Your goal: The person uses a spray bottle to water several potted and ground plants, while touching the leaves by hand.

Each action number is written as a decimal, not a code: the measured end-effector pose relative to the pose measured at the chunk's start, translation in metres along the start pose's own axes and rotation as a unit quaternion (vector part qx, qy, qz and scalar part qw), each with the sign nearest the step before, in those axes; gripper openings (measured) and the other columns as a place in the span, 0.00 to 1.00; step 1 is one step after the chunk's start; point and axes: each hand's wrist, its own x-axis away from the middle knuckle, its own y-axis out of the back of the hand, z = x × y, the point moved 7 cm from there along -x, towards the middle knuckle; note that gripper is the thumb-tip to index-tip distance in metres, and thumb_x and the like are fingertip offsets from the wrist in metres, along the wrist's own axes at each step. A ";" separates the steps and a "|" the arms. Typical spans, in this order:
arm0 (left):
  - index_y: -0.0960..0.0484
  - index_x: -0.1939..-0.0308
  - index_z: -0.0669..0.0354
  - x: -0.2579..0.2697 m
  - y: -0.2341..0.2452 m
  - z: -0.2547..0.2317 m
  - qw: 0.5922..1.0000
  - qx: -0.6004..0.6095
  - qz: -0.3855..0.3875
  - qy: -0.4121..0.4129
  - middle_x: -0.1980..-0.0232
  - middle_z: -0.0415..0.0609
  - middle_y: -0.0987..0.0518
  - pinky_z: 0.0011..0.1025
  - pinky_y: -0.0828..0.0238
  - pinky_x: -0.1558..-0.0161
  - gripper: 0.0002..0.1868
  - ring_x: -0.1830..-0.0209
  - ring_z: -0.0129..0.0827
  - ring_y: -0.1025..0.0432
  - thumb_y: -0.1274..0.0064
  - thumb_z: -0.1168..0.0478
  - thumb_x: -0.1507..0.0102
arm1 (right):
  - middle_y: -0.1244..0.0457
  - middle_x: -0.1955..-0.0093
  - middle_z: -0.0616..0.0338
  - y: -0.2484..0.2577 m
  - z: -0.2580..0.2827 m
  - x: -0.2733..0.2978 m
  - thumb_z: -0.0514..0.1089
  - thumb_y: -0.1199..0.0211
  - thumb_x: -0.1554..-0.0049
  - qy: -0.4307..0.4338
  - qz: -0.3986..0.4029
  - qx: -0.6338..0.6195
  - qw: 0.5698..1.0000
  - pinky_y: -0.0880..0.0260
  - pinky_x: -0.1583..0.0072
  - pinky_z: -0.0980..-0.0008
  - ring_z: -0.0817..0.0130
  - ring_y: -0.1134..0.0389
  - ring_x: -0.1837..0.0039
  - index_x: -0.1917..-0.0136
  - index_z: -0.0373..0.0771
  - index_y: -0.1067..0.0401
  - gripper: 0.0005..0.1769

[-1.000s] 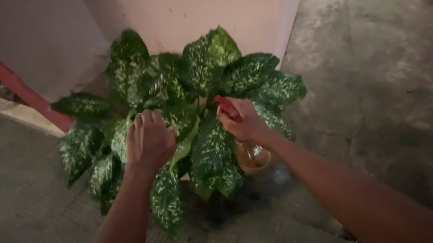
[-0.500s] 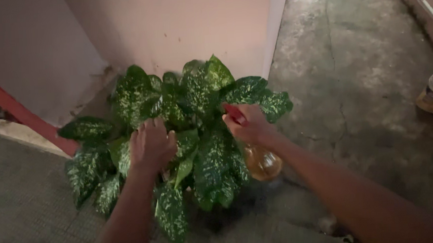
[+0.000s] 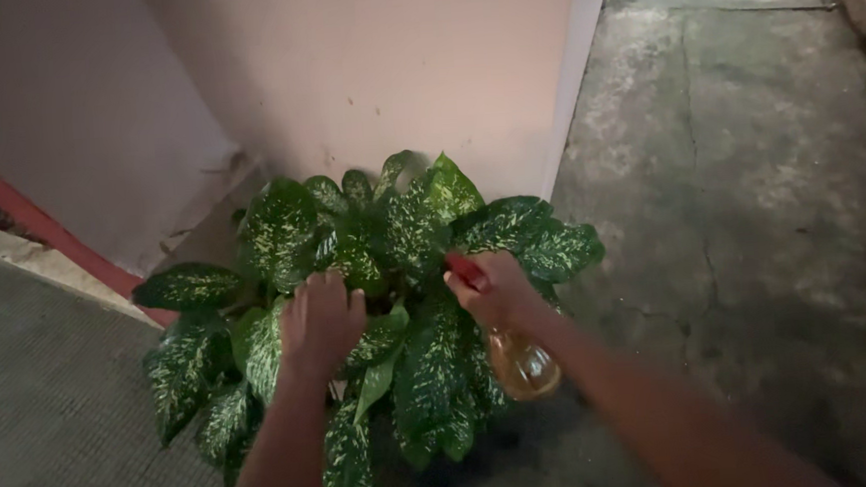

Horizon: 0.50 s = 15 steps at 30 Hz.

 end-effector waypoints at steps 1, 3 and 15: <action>0.25 0.45 0.64 -0.003 -0.003 0.001 1.000 -0.007 0.007 0.004 0.41 0.61 0.25 0.53 0.31 0.41 0.23 0.42 0.52 0.28 0.55 0.47 0.32 | 0.40 0.76 0.51 -0.004 -0.005 0.000 0.54 0.33 0.46 -0.022 0.010 -0.005 1.000 0.39 0.65 0.58 0.59 0.39 0.73 0.69 0.34 0.30 0.22; 0.25 0.45 0.63 -0.004 -0.011 0.002 1.000 0.000 0.009 0.011 0.41 0.61 0.24 0.53 0.30 0.41 0.23 0.40 0.53 0.29 0.55 0.47 0.32 | 0.39 0.76 0.51 -0.009 -0.016 0.003 0.55 0.33 0.45 -0.068 0.031 -0.016 0.997 0.39 0.65 0.59 0.60 0.38 0.73 0.68 0.35 0.28 0.22; 0.24 0.49 0.63 0.002 -0.037 0.002 0.999 0.014 0.037 0.016 0.44 0.59 0.23 0.51 0.30 0.40 0.21 0.41 0.51 0.28 0.56 0.48 0.32 | 0.37 0.74 0.58 -0.021 -0.051 0.032 0.52 0.36 0.42 -0.138 0.124 -0.041 0.982 0.36 0.63 0.60 0.67 0.36 0.70 0.67 0.37 0.28 0.19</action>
